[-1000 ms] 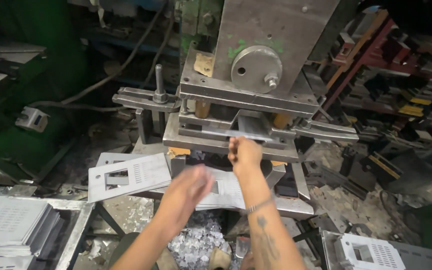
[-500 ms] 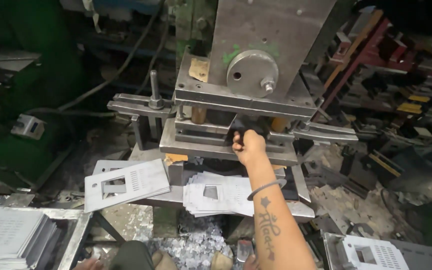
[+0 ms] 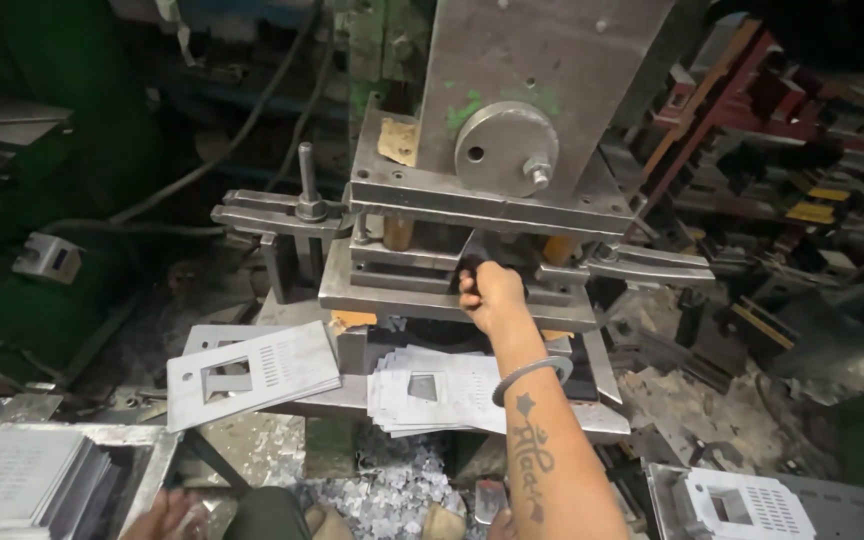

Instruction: Operating a manual industrial stamping press to process and form metal sheets into parts.

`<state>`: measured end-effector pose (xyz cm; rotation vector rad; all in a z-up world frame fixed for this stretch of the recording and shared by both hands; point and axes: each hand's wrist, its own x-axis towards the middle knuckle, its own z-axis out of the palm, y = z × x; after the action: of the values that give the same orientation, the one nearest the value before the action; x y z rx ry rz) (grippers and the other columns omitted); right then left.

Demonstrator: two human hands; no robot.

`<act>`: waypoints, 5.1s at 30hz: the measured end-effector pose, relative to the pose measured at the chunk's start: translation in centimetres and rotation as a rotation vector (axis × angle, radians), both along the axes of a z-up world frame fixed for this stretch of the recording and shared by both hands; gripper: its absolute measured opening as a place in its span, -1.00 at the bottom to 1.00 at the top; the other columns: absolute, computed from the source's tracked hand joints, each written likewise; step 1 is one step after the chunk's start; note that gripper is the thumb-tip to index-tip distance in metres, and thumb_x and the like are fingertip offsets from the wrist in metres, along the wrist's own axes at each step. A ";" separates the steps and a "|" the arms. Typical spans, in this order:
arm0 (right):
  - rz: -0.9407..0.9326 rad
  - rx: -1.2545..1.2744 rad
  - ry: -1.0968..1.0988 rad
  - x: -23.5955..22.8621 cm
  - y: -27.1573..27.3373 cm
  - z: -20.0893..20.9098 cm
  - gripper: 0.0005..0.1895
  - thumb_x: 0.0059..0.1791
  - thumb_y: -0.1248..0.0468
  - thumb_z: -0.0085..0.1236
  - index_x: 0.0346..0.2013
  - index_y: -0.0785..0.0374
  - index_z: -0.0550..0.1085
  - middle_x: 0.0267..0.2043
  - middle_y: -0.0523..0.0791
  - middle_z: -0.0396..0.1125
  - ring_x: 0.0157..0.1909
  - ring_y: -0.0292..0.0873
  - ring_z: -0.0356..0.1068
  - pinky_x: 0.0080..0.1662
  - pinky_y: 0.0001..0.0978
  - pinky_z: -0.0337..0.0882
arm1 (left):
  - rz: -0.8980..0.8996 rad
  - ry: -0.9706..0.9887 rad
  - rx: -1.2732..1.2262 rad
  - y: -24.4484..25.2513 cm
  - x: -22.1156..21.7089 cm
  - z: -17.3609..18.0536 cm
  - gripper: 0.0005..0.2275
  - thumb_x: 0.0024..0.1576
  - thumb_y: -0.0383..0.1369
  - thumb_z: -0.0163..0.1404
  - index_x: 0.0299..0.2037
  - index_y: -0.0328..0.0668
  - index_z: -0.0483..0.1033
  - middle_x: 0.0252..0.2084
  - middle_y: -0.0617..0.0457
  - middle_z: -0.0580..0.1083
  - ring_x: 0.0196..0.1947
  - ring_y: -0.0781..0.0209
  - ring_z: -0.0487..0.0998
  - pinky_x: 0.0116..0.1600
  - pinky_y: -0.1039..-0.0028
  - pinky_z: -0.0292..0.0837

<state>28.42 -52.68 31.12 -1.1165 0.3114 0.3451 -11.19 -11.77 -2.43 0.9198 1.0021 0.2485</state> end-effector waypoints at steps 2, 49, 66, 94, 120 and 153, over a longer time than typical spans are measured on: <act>0.026 -0.018 -0.019 -0.2 0.0 0.1 -0.89 -0.01 0.46 -0.17 -0.36 0.36 0.37 -0.47 -0.07 0.28 -0.58 -0.31 0.17 -0.61 -0.48 0.00 | 0.036 0.016 0.034 -4.8 2.5 10.1 -0.27 0.28 0.12 -0.22 0.40 -0.46 0.09 0.30 -0.34 0.38 0.33 -0.28 0.39 0.31 -0.11 0.30; 0.029 -0.180 0.056 -22.5 -6.2 -19.5 -0.65 0.05 0.10 0.18 -0.18 0.40 0.52 -0.34 -0.09 0.42 -0.48 -0.32 0.30 -0.47 -0.49 0.24 | -0.072 -0.230 0.241 -3.5 2.7 21.5 -0.58 0.34 -0.18 -0.09 0.20 -0.45 0.34 0.00 -0.32 0.44 0.06 -0.07 0.51 0.19 0.16 0.42; -0.023 -0.196 -0.347 -7.7 0.6 -0.3 -0.73 0.13 0.21 -0.12 -0.06 0.39 0.39 -0.30 -0.01 0.48 -0.54 -0.19 0.42 -0.58 -0.40 0.28 | -0.358 -0.603 -0.125 -25.5 18.0 35.1 -0.63 0.26 -0.23 -0.08 0.04 -0.50 0.41 0.13 -0.32 0.54 0.07 -0.05 0.60 0.21 0.23 0.52; 0.011 -0.155 -0.046 0.1 -0.8 -0.4 -0.79 -0.02 0.45 -0.29 -0.32 0.39 0.39 -0.47 -0.02 0.33 -0.61 -0.26 0.17 -0.63 -0.44 0.00 | 0.080 0.019 0.105 -5.6 7.3 16.2 -0.44 0.34 -0.07 -0.09 0.33 -0.47 0.17 0.17 -0.25 0.43 0.09 -0.08 0.53 0.05 0.26 0.48; -0.039 0.098 -0.190 -8.2 -2.5 -1.5 -0.85 0.05 0.27 0.03 -0.37 0.27 0.42 -0.44 -0.13 0.35 -0.56 -0.33 0.20 -0.55 -0.53 0.19 | -0.131 0.217 0.425 0.5 4.8 15.2 -0.51 0.39 -0.08 -0.16 0.14 -0.56 0.41 -0.12 -0.26 0.60 -0.03 -0.02 0.63 -0.04 0.32 0.48; 0.079 -0.115 -0.299 -6.5 0.4 0.8 -0.72 0.14 0.20 -0.20 -0.06 0.38 0.35 -0.23 0.01 0.50 -0.55 -0.23 0.36 -0.55 -0.42 0.27 | -0.319 -0.608 -0.310 -25.0 16.5 31.8 -0.52 0.22 -0.17 -0.02 0.15 -0.53 0.33 0.16 -0.28 0.45 0.23 -0.04 0.47 0.36 0.29 0.37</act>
<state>21.94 -52.32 31.94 -1.2769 0.0226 0.2269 5.27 -36.74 29.33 0.6458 0.3113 0.0867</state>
